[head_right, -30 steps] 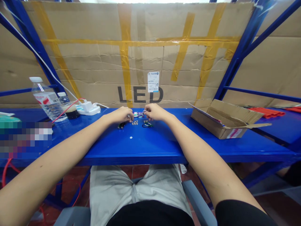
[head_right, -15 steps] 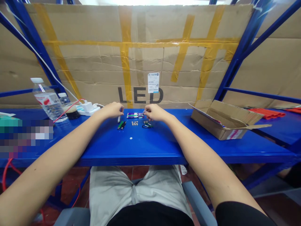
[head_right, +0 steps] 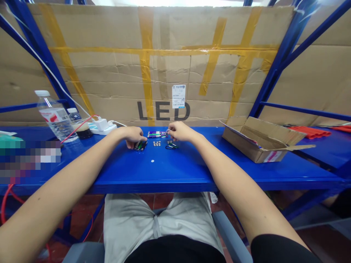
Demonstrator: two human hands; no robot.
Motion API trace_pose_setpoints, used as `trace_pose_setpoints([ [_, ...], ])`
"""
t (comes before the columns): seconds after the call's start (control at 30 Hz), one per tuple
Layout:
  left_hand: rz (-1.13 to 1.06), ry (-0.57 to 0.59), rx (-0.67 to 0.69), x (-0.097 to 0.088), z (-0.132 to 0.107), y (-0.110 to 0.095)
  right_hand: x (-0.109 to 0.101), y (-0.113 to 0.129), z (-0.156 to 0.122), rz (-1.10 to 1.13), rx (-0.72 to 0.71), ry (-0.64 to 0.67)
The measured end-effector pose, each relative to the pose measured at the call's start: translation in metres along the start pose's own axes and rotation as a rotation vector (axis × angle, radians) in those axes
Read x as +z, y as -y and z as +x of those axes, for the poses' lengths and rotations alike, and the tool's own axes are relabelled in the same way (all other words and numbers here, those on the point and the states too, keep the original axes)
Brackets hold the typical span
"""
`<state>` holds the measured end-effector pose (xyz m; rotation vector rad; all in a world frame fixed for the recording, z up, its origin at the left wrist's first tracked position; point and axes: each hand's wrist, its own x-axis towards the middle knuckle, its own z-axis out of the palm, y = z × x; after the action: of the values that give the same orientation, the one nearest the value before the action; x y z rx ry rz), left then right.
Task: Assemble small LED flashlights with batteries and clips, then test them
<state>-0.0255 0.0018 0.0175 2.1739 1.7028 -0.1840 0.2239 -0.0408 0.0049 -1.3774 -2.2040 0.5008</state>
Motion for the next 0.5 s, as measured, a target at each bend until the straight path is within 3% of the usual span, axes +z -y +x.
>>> trace_pose_setpoints([
  [0.43, -0.002, 0.033, 0.026, 0.0032, -0.0028, -0.0038, 0.0013, 0.0033, -0.0004, 0.036, 0.007, 0.009],
  [0.5, 0.047, -0.015, 0.036, 0.001, -0.0033, -0.0031, 0.0013, 0.0052, -0.0011, 0.063, 0.011, 0.014],
])
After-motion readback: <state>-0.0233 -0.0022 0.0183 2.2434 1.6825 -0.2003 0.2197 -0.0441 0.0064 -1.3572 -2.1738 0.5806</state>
